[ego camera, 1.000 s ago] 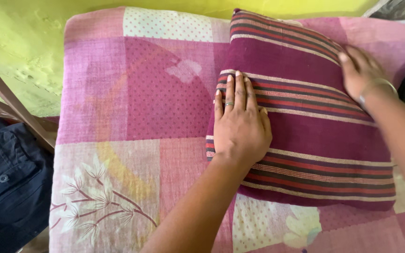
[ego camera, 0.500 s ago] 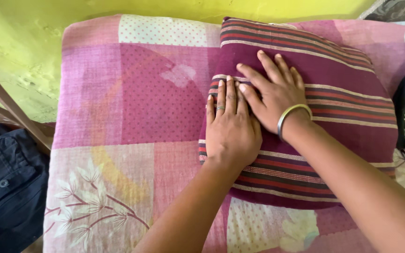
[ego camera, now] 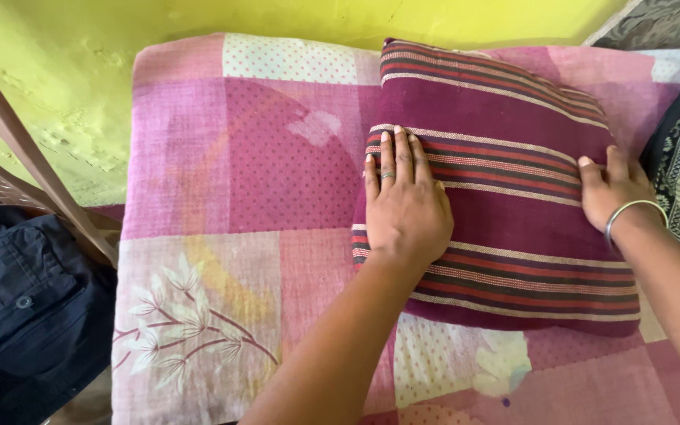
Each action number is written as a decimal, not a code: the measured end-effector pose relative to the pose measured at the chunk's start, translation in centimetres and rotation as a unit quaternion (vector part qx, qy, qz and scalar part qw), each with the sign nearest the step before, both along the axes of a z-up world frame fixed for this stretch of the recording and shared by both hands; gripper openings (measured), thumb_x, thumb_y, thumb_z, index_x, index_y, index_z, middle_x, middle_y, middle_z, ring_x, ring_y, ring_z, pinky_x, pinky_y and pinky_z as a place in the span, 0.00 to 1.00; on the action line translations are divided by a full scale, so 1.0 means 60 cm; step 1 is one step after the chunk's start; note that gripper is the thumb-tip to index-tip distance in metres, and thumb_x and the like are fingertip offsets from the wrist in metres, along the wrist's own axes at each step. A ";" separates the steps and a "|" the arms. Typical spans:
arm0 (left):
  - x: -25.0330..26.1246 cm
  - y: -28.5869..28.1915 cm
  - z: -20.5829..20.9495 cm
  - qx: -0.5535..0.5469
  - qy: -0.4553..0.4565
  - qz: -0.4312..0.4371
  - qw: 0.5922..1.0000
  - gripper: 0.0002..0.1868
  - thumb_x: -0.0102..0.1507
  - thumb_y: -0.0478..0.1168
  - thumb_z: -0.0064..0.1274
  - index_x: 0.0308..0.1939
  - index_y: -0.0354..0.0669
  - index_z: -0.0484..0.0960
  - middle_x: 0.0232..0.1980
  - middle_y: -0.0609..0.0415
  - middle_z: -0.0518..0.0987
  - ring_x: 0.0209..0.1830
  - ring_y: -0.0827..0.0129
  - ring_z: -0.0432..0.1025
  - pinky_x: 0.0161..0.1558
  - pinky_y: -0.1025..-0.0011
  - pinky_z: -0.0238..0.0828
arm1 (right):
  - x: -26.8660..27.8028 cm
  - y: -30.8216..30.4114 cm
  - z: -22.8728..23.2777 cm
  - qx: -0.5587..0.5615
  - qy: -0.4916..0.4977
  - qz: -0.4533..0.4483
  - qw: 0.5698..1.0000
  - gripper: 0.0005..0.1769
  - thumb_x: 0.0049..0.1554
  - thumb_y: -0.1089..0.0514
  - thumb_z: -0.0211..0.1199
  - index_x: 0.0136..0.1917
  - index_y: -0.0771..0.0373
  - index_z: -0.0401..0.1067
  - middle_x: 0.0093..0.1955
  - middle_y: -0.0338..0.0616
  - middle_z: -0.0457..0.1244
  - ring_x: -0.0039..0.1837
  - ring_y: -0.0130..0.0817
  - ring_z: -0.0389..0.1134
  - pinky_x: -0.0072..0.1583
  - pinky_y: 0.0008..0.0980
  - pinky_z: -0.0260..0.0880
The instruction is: The person puts pillowcases onto various pillows and cushions by hand, smoothing the fabric over the surfaces and arranging them on a bed.
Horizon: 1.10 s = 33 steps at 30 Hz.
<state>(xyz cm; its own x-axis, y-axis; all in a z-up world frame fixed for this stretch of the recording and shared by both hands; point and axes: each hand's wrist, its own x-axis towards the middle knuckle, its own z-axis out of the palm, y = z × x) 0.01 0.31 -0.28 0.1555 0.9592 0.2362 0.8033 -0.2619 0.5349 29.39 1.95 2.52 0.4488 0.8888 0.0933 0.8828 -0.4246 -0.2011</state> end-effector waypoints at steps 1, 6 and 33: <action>0.005 0.001 0.004 0.016 0.007 0.002 1.000 0.38 0.66 0.46 0.33 0.76 0.29 0.47 0.82 0.39 0.44 0.83 0.50 0.36 0.77 0.51 0.28 | -0.021 -0.010 0.013 0.018 -0.028 0.024 0.999 0.41 0.66 0.31 0.40 0.82 0.56 0.49 0.84 0.60 0.43 0.82 0.59 0.43 0.78 0.51 0.43; 0.047 -0.019 0.022 0.051 0.017 -0.065 0.996 0.37 0.66 0.45 0.33 0.78 0.37 0.47 0.83 0.44 0.44 0.84 0.53 0.35 0.78 0.52 0.26 | -0.206 -0.079 -0.025 0.086 -0.096 0.242 0.962 0.37 0.64 0.42 0.46 0.82 0.56 0.55 0.82 0.55 0.50 0.84 0.56 0.46 0.78 0.56 0.46; -0.009 -0.024 -0.015 -0.033 -0.279 0.180 0.943 0.31 0.68 0.50 0.46 0.75 0.56 0.64 0.74 0.44 0.64 0.65 0.46 0.69 0.64 0.52 0.64 | 0.029 -0.216 -0.077 0.126 0.401 -0.184 0.889 0.32 0.61 0.38 0.59 0.71 0.58 0.67 0.66 0.50 0.66 0.66 0.49 0.67 0.65 0.51 0.67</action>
